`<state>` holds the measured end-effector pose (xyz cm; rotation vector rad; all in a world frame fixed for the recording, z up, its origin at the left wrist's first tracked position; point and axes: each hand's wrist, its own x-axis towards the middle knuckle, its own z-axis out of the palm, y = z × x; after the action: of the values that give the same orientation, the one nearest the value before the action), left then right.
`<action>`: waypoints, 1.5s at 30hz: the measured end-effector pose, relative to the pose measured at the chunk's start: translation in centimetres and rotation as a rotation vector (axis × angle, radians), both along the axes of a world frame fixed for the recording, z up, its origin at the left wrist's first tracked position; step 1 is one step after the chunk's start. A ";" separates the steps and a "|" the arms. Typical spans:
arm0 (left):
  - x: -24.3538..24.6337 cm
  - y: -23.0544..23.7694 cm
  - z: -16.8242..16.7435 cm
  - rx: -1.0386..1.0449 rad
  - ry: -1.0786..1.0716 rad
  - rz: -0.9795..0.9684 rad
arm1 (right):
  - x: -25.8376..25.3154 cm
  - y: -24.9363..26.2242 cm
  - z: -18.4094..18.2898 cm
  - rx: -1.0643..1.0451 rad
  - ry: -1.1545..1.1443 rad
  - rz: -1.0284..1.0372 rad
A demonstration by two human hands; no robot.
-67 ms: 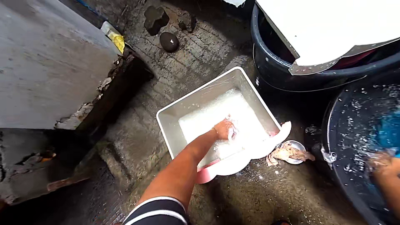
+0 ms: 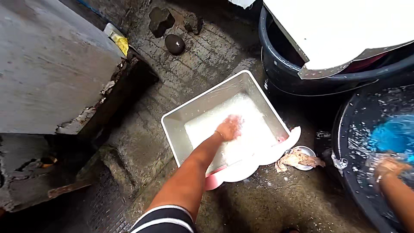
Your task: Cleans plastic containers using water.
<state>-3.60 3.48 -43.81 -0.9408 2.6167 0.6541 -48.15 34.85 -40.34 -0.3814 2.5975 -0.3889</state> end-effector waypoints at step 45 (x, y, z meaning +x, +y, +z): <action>4.0 -7.1 15.4 -0.395 -0.036 0.269 | 28.0 -8.5 26.4 -0.724 -1.054 -0.061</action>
<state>0.44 -3.58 -28.37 -1.4202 2.6605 0.1696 -20.13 26.39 -13.89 -0.2231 1.3834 -1.1786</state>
